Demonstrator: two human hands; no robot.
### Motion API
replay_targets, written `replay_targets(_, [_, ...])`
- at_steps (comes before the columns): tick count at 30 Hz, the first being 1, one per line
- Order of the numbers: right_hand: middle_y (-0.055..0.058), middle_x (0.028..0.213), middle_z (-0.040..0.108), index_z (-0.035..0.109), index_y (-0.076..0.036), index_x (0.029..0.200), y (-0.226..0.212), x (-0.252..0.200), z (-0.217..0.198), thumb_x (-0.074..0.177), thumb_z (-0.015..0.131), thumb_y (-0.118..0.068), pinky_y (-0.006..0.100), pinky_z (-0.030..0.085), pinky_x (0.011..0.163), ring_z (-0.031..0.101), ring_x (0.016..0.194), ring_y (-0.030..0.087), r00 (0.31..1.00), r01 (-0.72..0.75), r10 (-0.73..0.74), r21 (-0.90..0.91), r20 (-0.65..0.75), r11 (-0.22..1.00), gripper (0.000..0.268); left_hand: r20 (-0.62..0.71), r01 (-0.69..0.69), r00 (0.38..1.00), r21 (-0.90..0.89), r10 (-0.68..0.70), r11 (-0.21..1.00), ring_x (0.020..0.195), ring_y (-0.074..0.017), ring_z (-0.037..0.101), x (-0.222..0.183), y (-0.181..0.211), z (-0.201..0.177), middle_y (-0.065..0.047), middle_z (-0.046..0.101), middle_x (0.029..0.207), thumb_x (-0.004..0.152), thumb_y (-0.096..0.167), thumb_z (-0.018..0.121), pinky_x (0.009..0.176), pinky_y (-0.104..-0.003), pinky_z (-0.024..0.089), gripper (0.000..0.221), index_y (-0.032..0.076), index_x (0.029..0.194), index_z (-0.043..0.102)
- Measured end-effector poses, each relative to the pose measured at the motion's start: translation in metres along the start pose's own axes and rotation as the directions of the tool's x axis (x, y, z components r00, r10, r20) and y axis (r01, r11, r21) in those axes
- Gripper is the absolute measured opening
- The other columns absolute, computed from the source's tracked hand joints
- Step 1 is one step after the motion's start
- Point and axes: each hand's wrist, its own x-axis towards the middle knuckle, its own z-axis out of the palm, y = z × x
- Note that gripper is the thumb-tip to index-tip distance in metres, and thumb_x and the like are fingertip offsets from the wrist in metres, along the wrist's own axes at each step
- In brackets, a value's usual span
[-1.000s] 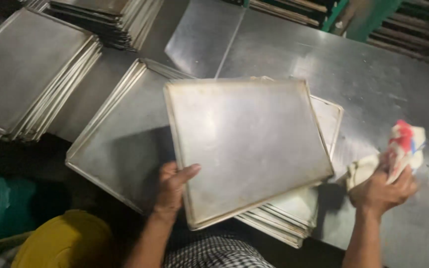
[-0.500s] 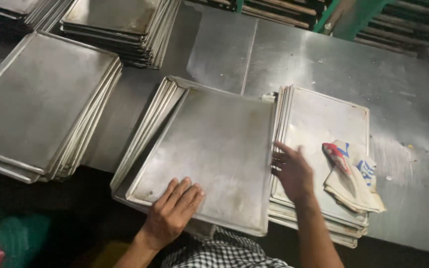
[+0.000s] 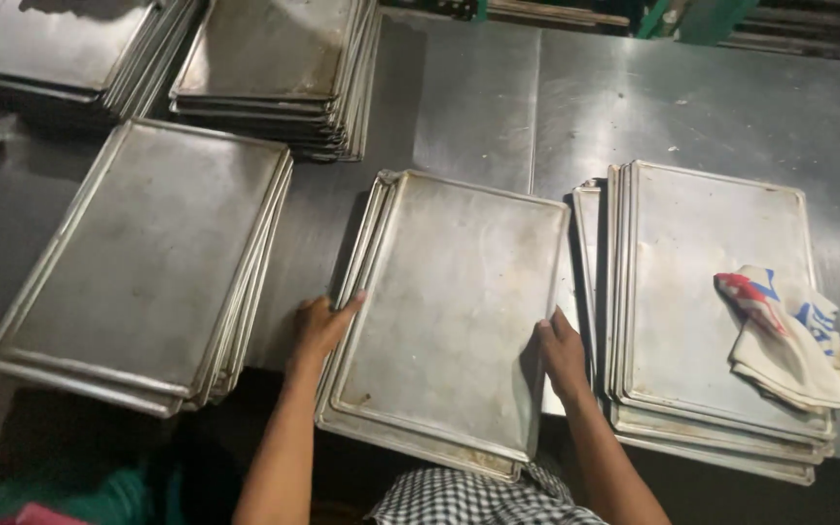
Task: Cleaning and stacking metal baking trays using a cloth in a bakery production area.
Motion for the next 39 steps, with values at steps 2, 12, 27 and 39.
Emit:
replay_targets(2, [0.026,0.089,0.068,0.065,-0.005,0.14,0.013,0.016,0.007,0.1,0.053,-0.029,0.046,0.048,0.071,0.061,0.073,0.032,0.997,-0.032,0.028,0.058,0.068,0.998,0.048,0.096,-0.086,0.988,-0.308,0.121,0.948,0.112,-0.0459,0.065,0.005,0.024,0.011,-0.031,0.069,0.114,0.069,0.083,0.062,0.1,-0.05,0.05,0.099,-0.005,0.113,0.073])
replay_targets(12, [0.026,0.088,0.072,0.069,0.001,0.115,-0.014,0.063,0.034,0.097,0.053,-0.022,0.047,0.054,0.077,0.072,0.085,0.037,0.996,-0.056,0.03,-0.305,-0.089,0.951,0.033,-0.057,-0.096,0.994,-0.103,0.09,0.99,0.12,-0.0484,0.057,0.018,0.046,0.025,-0.033,0.059,0.13,0.067,0.089,0.071,0.099,-0.054,0.046,0.121,-0.008,0.137,0.053])
replay_targets(27, [0.022,0.136,0.053,0.061,-0.024,0.145,0.093,0.096,-0.32,0.086,0.074,-0.046,0.065,0.037,0.094,0.048,0.117,0.049,0.88,-0.011,-0.437,-0.928,-0.185,0.372,0.064,0.114,-0.31,0.902,-0.5,0.417,0.808,0.065,-0.0213,0.071,-0.223,0.247,0.17,-0.012,0.074,0.075,0.083,0.031,0.082,0.06,-0.036,0.056,0.029,0.004,0.083,0.072])
replay_targets(39, [0.029,0.126,0.056,0.056,-0.006,0.137,0.053,-0.012,-0.239,0.068,0.071,-0.021,0.056,0.042,0.088,0.054,0.104,0.043,0.694,0.696,-0.65,-0.519,0.31,0.496,0.073,0.207,0.126,0.976,-0.307,-0.063,0.944,0.083,-0.044,0.071,-0.251,0.303,0.259,-0.025,0.074,0.084,0.077,0.028,0.085,0.072,-0.051,0.055,0.035,0.001,0.092,0.069])
